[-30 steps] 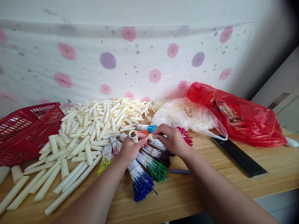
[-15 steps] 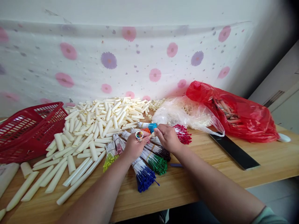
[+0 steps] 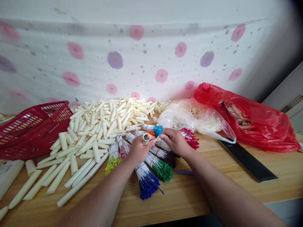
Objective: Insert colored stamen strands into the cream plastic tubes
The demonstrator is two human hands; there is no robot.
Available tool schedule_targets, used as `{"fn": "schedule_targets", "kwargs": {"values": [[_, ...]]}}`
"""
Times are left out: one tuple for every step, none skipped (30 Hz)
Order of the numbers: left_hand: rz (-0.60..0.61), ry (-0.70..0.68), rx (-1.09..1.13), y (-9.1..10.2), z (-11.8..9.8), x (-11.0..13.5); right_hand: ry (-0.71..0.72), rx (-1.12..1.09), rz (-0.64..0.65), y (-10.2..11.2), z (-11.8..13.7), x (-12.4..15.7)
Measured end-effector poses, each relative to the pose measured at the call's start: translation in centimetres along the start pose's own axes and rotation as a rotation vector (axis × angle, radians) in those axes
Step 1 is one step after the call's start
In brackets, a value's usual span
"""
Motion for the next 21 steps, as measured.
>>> {"fn": "schedule_targets", "kwargs": {"values": [[0.001, 0.001, -0.004, -0.1, 0.0, 0.0, -0.006, 0.015, 0.025, -0.1, -0.1, 0.0], [0.001, 0.006, -0.009, -0.1, 0.0, 0.0, -0.012, 0.011, 0.041, -0.1, -0.2, 0.1], [0.000, 0.013, -0.014, -0.2, 0.1, 0.0, -0.016, -0.013, 0.044, 0.1, -0.2, 0.1], [-0.004, 0.019, -0.020, -0.1, 0.1, 0.0, -0.017, -0.051, 0.034, 0.3, -0.2, 0.1], [-0.004, 0.024, -0.029, -0.1, 0.2, 0.0, -0.013, -0.090, 0.020, 0.6, -0.2, 0.1], [-0.003, 0.028, -0.036, -0.1, 0.3, 0.0, -0.003, -0.120, 0.011, 0.8, 0.0, 0.0], [-0.004, 0.030, -0.041, 0.0, 0.3, 0.0, 0.009, -0.135, 0.004, 0.9, 0.1, 0.0], [-0.005, 0.031, -0.044, 0.0, 0.3, -0.1, 0.018, -0.125, 0.001, 0.9, 0.2, 0.0], [-0.007, 0.031, -0.044, 0.1, 0.3, -0.1, 0.023, -0.092, -0.002, 0.8, 0.3, -0.1], [-0.008, 0.034, -0.044, 0.1, 0.3, -0.1, 0.022, -0.042, -0.006, 0.6, 0.3, -0.1], [-0.009, 0.036, -0.046, 0.1, 0.3, -0.1, 0.018, 0.006, -0.009, 0.5, 0.3, -0.1], [-0.011, 0.037, -0.050, 0.1, 0.3, -0.1, 0.010, 0.034, -0.009, 0.4, 0.2, -0.1], [-0.011, 0.039, -0.055, 0.1, 0.4, -0.1, 0.006, 0.037, -0.005, 0.3, 0.2, 0.0], [-0.013, 0.041, -0.060, 0.1, 0.4, -0.1, 0.009, 0.016, 0.006, 0.3, 0.2, 0.0], [-0.017, 0.040, -0.061, 0.2, 0.4, -0.1, 0.018, -0.016, 0.016, 0.3, 0.3, 0.0], [-0.020, 0.037, -0.060, 0.2, 0.4, -0.1, 0.028, -0.044, 0.022, 0.3, 0.5, -0.1], [-0.023, 0.032, -0.056, 0.2, 0.3, -0.1, 0.038, -0.057, 0.023, 0.4, 0.7, -0.1], [-0.024, 0.026, -0.051, 0.2, 0.3, -0.1, 0.042, -0.053, 0.024, 0.5, 0.8, -0.1], [-0.022, 0.020, -0.046, 0.2, 0.2, -0.1, 0.041, -0.039, 0.027, 0.5, 0.8, -0.1], [-0.022, 0.015, -0.042, 0.2, 0.2, -0.1, 0.033, -0.026, 0.031, 0.5, 0.8, -0.1], [-0.020, 0.013, -0.038, 0.2, 0.2, 0.0, 0.023, -0.020, 0.035, 0.4, 0.7, -0.1]]}}
Point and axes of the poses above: each hand's wrist, its own x-axis away from the middle knuckle, its own y-axis out of the back of the hand, z = x × y, the point moved 9 cm from there along -x, towards the middle knuckle, and after that the axes turned 6 degrees about x, right-handed, at the moved point
